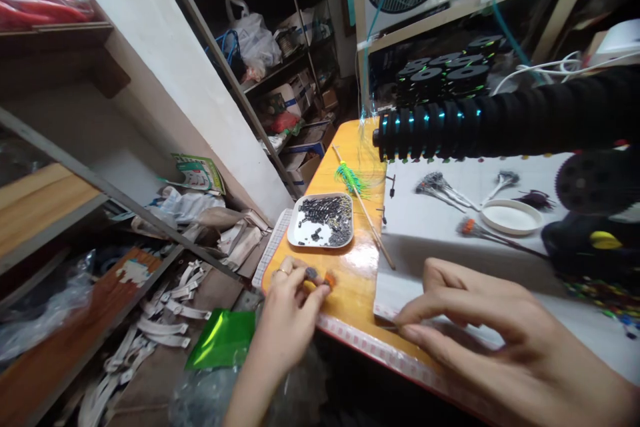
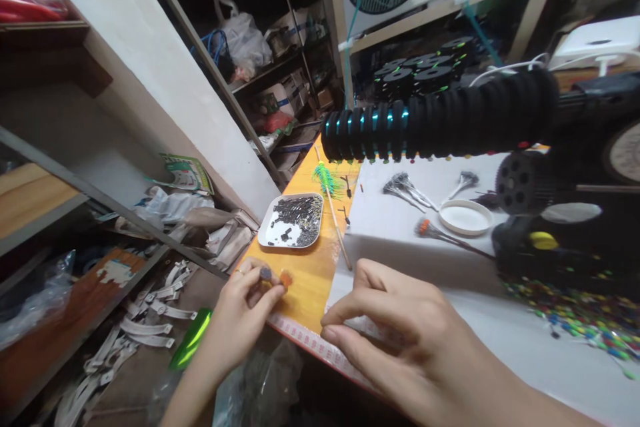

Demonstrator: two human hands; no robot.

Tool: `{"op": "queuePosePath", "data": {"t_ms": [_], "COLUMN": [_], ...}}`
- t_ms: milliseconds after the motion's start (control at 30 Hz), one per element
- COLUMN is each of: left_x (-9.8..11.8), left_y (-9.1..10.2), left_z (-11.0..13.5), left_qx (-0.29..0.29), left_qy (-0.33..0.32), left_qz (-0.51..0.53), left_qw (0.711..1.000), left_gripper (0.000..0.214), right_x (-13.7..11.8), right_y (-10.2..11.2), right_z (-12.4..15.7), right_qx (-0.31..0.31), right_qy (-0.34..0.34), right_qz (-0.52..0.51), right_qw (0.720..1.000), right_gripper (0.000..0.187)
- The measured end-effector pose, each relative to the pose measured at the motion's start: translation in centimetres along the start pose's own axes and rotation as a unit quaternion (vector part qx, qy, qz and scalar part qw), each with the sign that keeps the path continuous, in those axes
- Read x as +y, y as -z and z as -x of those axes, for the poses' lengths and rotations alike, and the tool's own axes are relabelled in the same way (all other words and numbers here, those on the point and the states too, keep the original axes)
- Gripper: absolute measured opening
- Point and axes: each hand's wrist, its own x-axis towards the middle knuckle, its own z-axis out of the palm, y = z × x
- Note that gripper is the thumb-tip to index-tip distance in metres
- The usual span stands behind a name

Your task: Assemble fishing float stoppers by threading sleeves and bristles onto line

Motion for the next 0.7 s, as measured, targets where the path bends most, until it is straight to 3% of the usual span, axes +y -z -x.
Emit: {"op": "queuePosePath", "data": {"t_ms": [100, 200, 267, 400, 567, 633, 700], "left_x": [1.5, 3.0, 3.8, 4.1, 3.6, 3.7, 4.0], "left_y": [-2.3, -5.2, -6.9, -9.0, -9.6, -9.7, -9.8], "left_z": [2.3, 4.3, 5.2, 5.6, 5.7, 5.9, 6.1], "left_qx": [0.005, 0.021, 0.052, 0.133, 0.205, 0.208, 0.190], "left_qy": [0.015, 0.080, 0.107, 0.033, -0.085, -0.073, -0.019], "left_qz": [0.114, 0.315, 0.381, 0.391, 0.312, 0.312, 0.347], "left_qw": [0.993, 0.945, 0.917, 0.910, 0.924, 0.924, 0.918], "left_gripper": [0.015, 0.031, 0.036, 0.033, 0.024, 0.022, 0.023], "right_x": [-0.4, -0.7, -0.8, -0.8, -0.7, -0.7, -0.6], "right_y": [0.0, 0.0, 0.0, 0.2, 0.1, -0.1, -0.3], "right_z": [-0.4, -0.5, -0.5, -0.2, 0.4, 0.6, 0.8], "right_qx": [0.005, 0.022, 0.029, 0.030, -0.016, -0.012, -0.008], "right_qy": [-0.006, -0.010, -0.010, -0.008, 0.003, -0.002, -0.006], "right_qz": [-0.054, -0.102, -0.113, -0.099, -0.061, -0.062, -0.068], "right_qw": [0.999, 0.994, 0.993, 0.995, 0.998, 0.998, 0.998], "right_gripper": [0.023, 0.019, 0.016, 0.015, 0.016, 0.017, 0.016]}}
